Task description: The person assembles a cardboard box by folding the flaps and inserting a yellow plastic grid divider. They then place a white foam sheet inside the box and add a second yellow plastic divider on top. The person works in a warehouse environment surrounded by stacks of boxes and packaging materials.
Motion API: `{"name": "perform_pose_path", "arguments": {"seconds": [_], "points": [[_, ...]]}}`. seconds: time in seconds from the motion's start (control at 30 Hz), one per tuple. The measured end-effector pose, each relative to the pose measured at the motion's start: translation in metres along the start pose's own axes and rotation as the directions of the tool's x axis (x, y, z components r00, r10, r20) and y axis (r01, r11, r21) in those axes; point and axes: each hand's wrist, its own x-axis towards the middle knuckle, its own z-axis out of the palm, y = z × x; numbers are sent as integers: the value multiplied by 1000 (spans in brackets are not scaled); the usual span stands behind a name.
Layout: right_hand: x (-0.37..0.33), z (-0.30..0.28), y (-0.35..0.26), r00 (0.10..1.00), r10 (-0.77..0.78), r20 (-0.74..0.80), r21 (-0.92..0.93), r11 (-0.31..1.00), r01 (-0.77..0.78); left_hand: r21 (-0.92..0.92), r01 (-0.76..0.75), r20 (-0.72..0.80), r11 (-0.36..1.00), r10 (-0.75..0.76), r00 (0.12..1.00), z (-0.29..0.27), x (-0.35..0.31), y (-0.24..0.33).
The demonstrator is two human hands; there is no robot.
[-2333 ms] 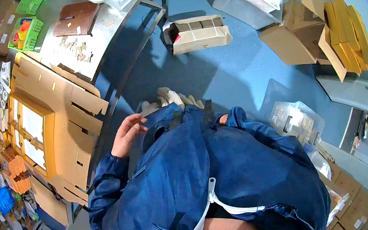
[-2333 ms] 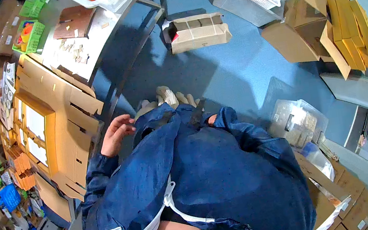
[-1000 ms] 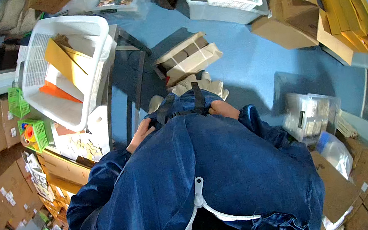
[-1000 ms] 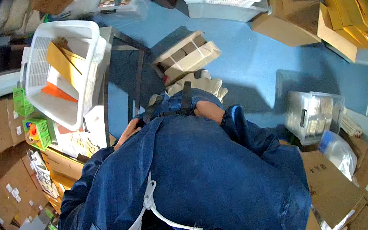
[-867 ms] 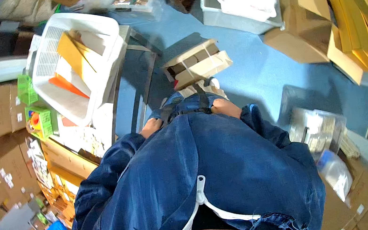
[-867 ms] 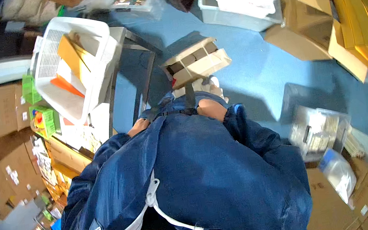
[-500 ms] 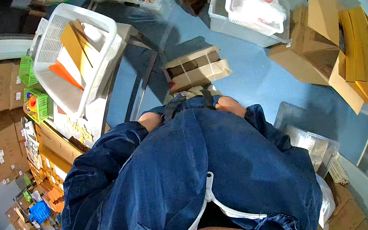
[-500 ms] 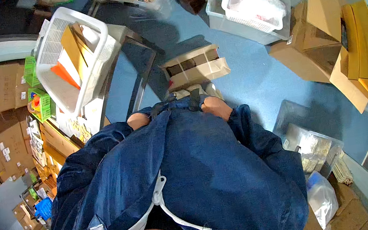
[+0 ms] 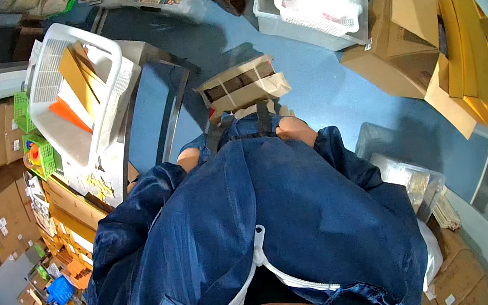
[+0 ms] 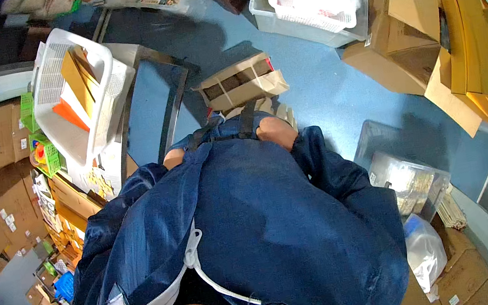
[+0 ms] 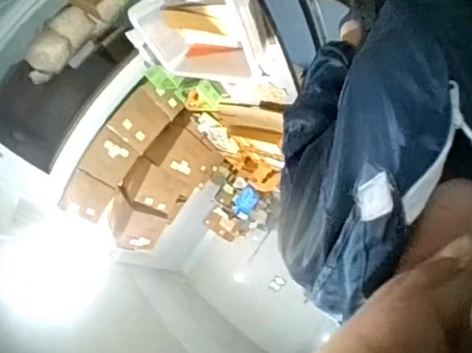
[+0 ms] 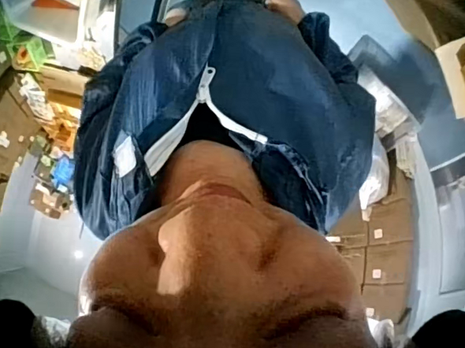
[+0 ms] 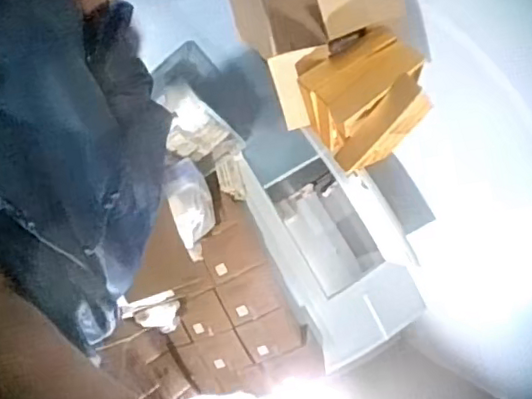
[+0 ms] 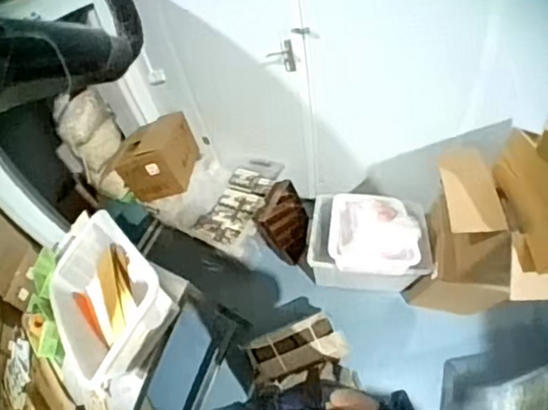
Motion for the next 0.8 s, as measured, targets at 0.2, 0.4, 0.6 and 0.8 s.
{"name": "perform_pose_path", "arguments": {"seconds": [0.2, 0.4, 0.6, 0.8], "points": [[-4, -37, -24, 969, -246, 24, 241, 942, 233, -37, 89, 429, 995, -65, 901, -27, 1, 0], [-4, -48, -34, 967, -193, 167, 258, 955, 146, 23, -273, 466, 962, 232, 854, -23, 16, 20], [-10, -40, -33, 950, -302, 84, 363, 897, 253, -229, 32, 464, 973, 80, 882, -16, 12, 15], [-6, -35, -34, 941, -331, 77, 389, 879, 277, -192, -73, 557, 979, 170, 813, -40, -2, 12]]}}
